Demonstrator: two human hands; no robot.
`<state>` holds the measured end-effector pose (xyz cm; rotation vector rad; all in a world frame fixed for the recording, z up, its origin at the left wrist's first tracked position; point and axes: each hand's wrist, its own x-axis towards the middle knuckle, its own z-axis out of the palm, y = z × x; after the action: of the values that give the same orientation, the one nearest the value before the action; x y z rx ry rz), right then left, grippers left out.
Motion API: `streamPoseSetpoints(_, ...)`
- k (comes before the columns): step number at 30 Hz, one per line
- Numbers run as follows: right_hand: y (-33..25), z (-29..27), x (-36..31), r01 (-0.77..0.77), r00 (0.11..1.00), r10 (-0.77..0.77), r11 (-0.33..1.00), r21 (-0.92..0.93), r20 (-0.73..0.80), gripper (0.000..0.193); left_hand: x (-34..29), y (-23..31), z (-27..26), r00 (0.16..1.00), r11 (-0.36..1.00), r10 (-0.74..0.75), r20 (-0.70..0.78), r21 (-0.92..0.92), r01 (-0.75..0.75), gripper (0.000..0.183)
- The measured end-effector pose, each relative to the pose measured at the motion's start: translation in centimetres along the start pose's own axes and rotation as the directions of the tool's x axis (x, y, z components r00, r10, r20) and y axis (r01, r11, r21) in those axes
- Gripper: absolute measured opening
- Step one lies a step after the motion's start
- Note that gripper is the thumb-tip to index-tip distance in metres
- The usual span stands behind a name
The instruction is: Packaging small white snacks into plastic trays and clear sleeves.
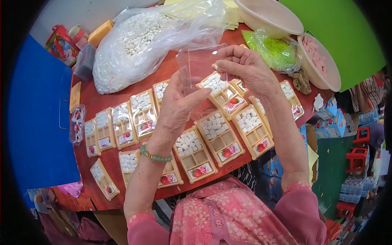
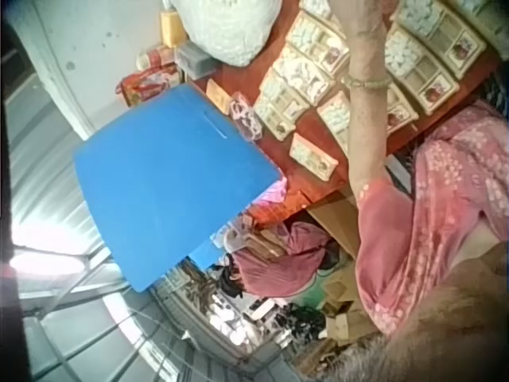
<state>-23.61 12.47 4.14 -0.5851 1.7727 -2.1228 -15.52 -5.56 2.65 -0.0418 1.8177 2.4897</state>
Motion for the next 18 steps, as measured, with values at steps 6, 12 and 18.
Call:
streamPoseSetpoints(6,0.3,-3.9,0.3,-0.179,0.984,0.175,0.955,-0.238,-0.037,0.033,0.0,-2.0,-1.0,0.971,0.971,-0.234,-0.054,-0.054,0.231,0.066)
streamPoseSetpoints(12,2.7,-4.6,0.8,-0.29,0.956,0.289,0.922,-0.257,-0.041,0.03,0.4,-3.2,-0.6,0.951,0.958,-0.285,-0.119,-0.068,0.279,0.072)
streamPoseSetpoints(18,5.4,-5.2,1.3,-0.303,0.952,0.297,0.867,-0.397,-0.077,0.029,0.8,-3.6,-0.6,0.931,0.931,-0.35,-0.107,-0.154,0.332,0.064)
